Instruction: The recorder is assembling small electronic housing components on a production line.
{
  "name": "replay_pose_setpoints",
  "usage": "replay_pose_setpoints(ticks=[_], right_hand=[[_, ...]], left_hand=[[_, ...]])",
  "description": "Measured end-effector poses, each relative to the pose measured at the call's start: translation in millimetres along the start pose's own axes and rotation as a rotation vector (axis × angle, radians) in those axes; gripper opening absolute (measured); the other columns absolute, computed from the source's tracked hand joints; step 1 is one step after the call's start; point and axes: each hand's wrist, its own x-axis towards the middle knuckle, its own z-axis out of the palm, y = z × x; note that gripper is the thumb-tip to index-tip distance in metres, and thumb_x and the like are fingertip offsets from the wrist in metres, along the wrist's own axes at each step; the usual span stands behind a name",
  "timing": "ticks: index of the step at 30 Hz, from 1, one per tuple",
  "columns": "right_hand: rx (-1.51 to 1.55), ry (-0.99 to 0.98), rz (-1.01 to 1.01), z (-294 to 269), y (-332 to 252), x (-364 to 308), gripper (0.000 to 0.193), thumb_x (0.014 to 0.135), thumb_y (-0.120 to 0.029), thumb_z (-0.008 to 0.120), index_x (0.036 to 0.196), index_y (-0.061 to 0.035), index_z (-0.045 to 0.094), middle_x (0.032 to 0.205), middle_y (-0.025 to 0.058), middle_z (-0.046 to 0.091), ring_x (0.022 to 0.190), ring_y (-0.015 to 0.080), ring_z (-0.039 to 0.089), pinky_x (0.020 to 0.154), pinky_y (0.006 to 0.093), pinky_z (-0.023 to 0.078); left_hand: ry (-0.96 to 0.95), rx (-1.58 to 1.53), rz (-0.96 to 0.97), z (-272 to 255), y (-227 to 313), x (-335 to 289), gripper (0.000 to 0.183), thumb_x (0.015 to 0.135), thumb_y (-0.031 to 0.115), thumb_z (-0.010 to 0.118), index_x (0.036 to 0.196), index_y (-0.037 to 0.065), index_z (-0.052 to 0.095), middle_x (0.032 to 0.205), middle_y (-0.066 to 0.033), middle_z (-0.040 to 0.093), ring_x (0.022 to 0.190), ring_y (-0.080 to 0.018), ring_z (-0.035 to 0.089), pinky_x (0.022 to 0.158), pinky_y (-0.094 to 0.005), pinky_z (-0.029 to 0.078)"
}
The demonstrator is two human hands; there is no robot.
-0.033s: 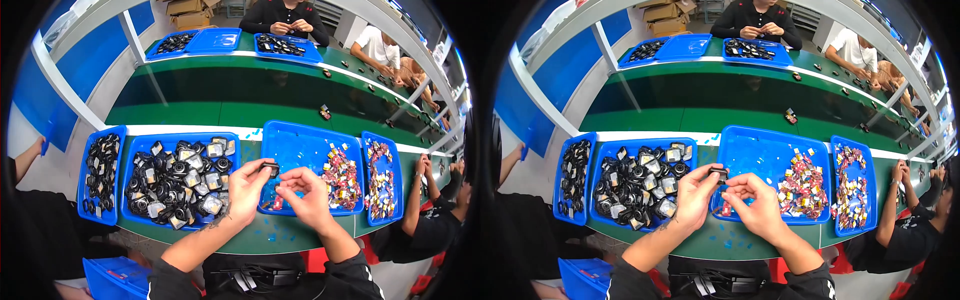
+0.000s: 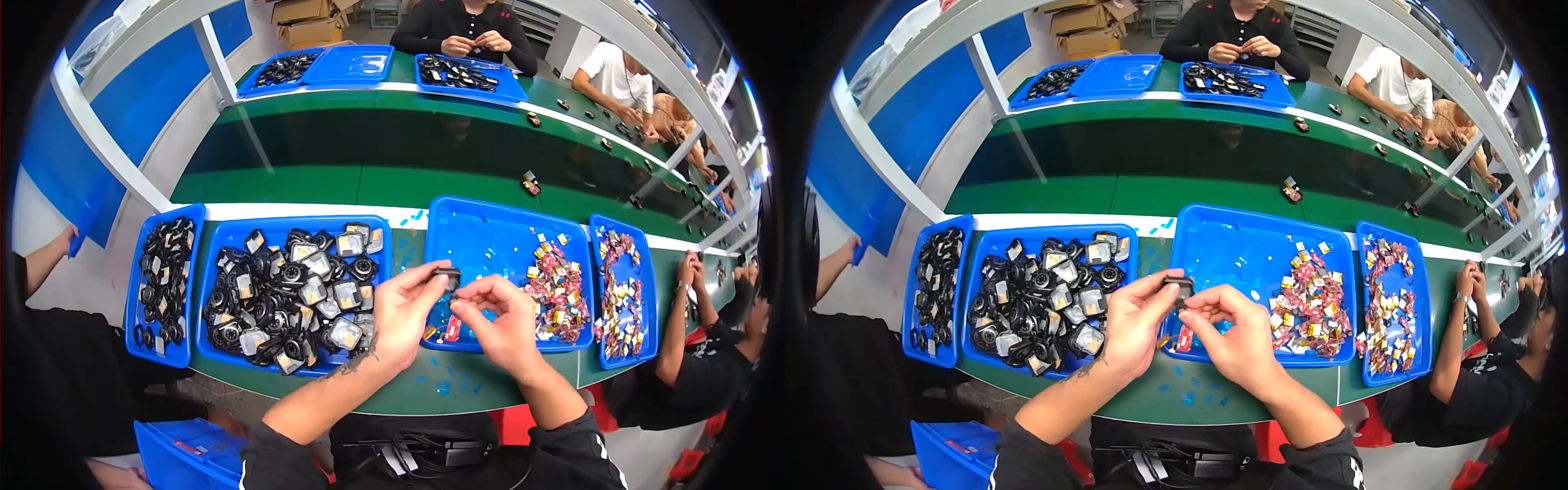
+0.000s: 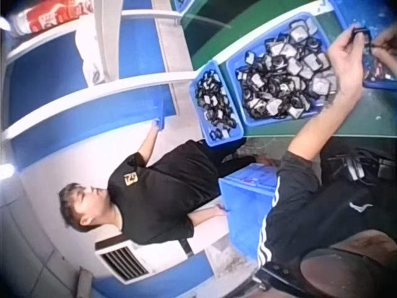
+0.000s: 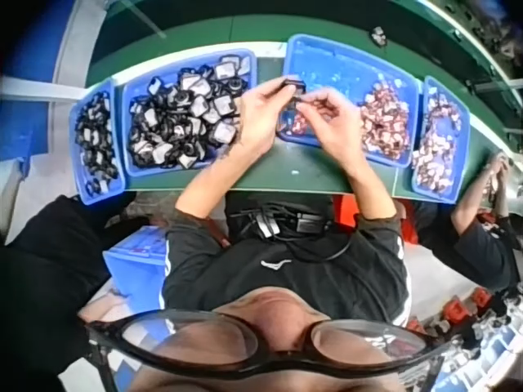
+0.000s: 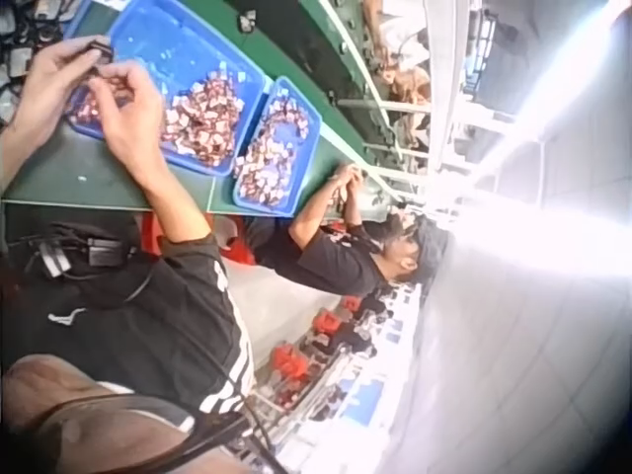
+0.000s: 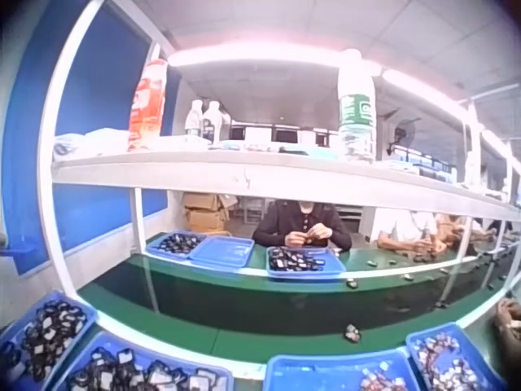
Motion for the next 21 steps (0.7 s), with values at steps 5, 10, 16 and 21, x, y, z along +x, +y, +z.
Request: replay_pose_setpoints(ticks=[5,10,16,21], right_hand=[[-0.115,0.107,-0.032,-8.0,-0.6,2.3,0.009,0.08,0.0,0.073,0.088,0.0002,0.07,0.075,0.0077,0.069,0.071,0.0125,0.066,0.061,0.0246,0.051],[-0.316,0.099,-0.148,-11.1,-9.6,3.1,0.007,0.077,-0.001,0.074,0.082,-0.0019,0.069,0.073,0.0066,0.068,0.059,0.0125,0.059,0.054,0.0268,0.045],[-0.35,0.098,-0.247,-15.0,-7.3,3.6,0.007,0.076,-0.001,0.073,0.081,-0.0044,0.069,0.073,0.0057,0.067,0.059,0.0163,0.06,0.056,0.0288,0.043],[-0.417,0.064,-0.229,-16.7,-12.6,5.2,0.006,0.076,-0.003,0.073,0.078,-0.0058,0.068,0.07,0.0034,0.065,0.06,0.0169,0.059,0.065,0.0313,0.042]], left_hand=[[-0.19,0.042,-0.086,3.4,11.1,-8.0,0.034,0.093,0.003,0.06,0.126,-0.007,0.057,0.116,-0.0112,0.065,0.101,-0.0134,0.063,0.09,-0.025,0.051],[-0.249,0.076,-0.045,3.0,7.8,-9.1,0.037,0.094,0.003,0.059,0.129,-0.008,0.054,0.12,-0.0127,0.063,0.105,-0.0137,0.062,0.091,-0.025,0.05],[-0.263,0.077,-0.023,7.5,6.6,-10.8,0.037,0.095,0.0,0.057,0.13,-0.009,0.051,0.121,-0.0142,0.062,0.108,-0.0154,0.061,0.093,-0.026,0.05],[-0.259,0.14,-0.002,6.9,5.2,-10.7,0.037,0.094,-0.001,0.057,0.13,-0.009,0.052,0.121,-0.0142,0.062,0.108,-0.0154,0.06,0.093,-0.0267,0.05]])
